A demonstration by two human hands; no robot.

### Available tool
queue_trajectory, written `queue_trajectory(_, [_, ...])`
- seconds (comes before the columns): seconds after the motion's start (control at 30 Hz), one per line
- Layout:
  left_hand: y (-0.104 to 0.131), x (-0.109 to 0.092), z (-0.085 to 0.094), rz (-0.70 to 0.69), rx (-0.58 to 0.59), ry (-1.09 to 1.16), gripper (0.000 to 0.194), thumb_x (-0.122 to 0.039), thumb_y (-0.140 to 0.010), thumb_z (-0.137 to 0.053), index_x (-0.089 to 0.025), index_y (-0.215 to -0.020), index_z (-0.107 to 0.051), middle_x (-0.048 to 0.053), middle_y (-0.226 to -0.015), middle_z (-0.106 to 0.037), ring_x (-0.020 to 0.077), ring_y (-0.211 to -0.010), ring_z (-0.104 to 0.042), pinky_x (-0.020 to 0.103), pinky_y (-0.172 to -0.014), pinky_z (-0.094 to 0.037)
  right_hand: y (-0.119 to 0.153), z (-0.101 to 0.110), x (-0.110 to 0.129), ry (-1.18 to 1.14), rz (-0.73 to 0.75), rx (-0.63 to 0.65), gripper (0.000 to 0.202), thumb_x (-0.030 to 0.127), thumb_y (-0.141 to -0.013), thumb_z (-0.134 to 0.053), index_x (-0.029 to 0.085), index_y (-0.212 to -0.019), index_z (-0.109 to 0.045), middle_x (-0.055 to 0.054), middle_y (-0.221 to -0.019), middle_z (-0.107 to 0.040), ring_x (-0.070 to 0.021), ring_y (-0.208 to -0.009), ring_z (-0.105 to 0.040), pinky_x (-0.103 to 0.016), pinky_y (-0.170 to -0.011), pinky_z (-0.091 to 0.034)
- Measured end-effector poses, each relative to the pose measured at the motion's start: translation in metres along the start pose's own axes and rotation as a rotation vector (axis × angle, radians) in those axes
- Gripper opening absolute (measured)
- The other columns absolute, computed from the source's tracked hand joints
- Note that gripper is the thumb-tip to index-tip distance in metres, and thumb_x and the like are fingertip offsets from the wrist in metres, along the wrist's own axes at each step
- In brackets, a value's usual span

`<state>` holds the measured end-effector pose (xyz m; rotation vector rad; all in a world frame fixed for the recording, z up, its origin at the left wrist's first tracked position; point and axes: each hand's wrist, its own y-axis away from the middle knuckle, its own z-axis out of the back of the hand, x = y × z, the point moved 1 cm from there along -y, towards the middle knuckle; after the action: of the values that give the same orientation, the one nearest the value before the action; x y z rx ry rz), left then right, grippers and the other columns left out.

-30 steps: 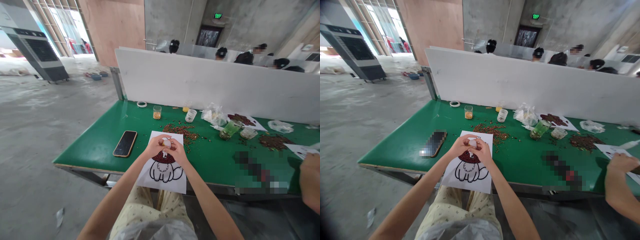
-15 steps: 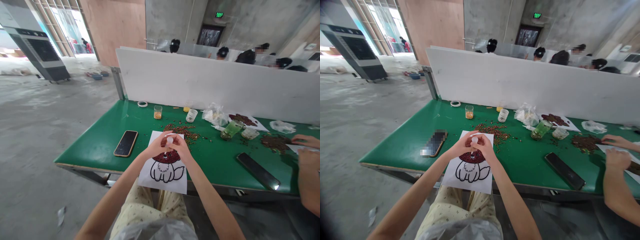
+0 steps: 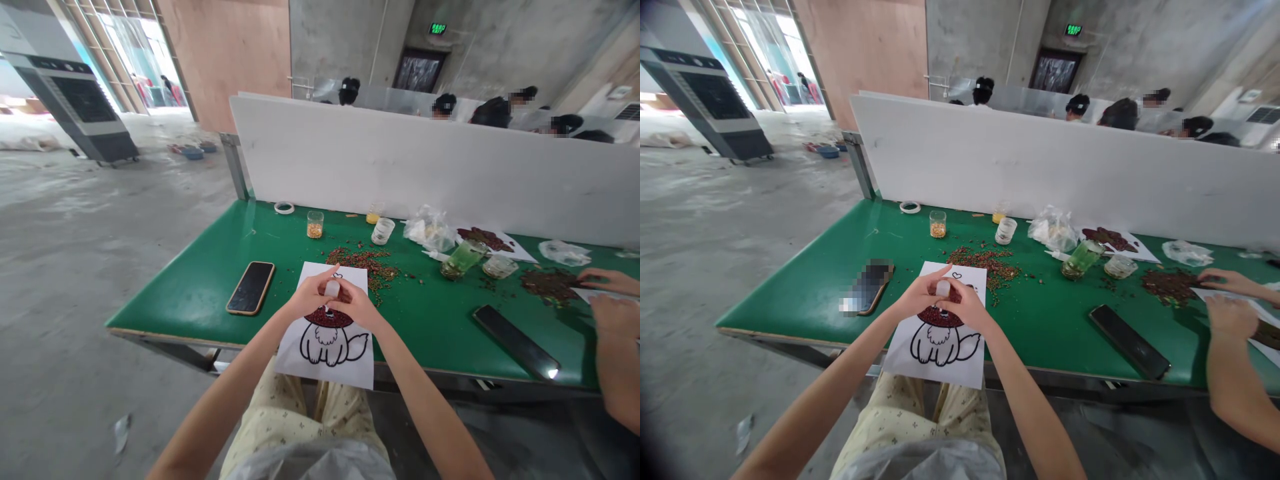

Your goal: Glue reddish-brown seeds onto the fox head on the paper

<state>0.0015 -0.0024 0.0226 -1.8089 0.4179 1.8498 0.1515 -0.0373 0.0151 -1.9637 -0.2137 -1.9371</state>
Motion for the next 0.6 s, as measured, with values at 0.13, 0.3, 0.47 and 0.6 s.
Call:
queue_trajectory(0.13, [0.0019, 0.0017, 0.0001, 0.031, -0.009, -0.012, 0.068, -0.010, -0.062, -0.059, -0.012, -0.129, -0.051, 0.000, -0.081, -0.068, 0.0071, -0.059, -0.052, 0.020, -0.059, -0.045, 0.0011, -0.0043, -0.0024, 0.036, 0.008, -0.045, 0.038, 0.029, -0.073, -0.068, 0.022, -0.109, -0.058, -0.003, -0.104, -0.065, -0.0224, -0.095, -0.061, -0.036, -0.084, -0.049])
queue_trajectory(0.3, [0.0014, 0.0001, -0.0024, 0.022, -0.029, 0.004, 0.062, -0.008, -0.060, -0.056, -0.012, -0.122, -0.058, 0.001, -0.080, -0.068, 0.0078, -0.060, -0.051, 0.020, -0.058, -0.044, 0.0027, -0.0064, -0.0044, 0.088, 0.016, -0.124, 0.033, 0.027, -0.074, -0.066, 0.022, -0.106, -0.059, -0.002, -0.099, -0.067, -0.0219, -0.090, -0.062, -0.034, -0.080, -0.049])
queue_trajectory(0.47, [-0.0011, 0.0030, -0.0046, 0.033, -0.049, 0.003, 0.062, -0.005, -0.056, -0.053, -0.013, -0.117, -0.062, 0.000, -0.080, -0.070, 0.0102, -0.063, -0.055, 0.022, -0.060, -0.046, 0.0020, -0.0055, -0.0050, 0.115, 0.012, -0.159, 0.027, 0.030, -0.072, -0.066, 0.021, -0.098, -0.061, -0.001, -0.093, -0.069, -0.0220, -0.087, -0.063, -0.034, -0.080, -0.049])
queue_trajectory(0.6, [-0.0036, 0.0058, -0.0049, 0.019, -0.073, -0.024, 0.062, -0.003, -0.054, -0.051, -0.014, -0.114, -0.064, 0.000, -0.084, -0.071, 0.0102, -0.063, -0.055, 0.021, -0.060, -0.045, 0.0010, -0.0041, -0.0060, 0.130, 0.010, -0.184, 0.028, 0.030, -0.072, -0.066, 0.021, -0.098, -0.062, -0.001, -0.092, -0.070, -0.0230, -0.087, -0.063, -0.036, -0.081, -0.049])
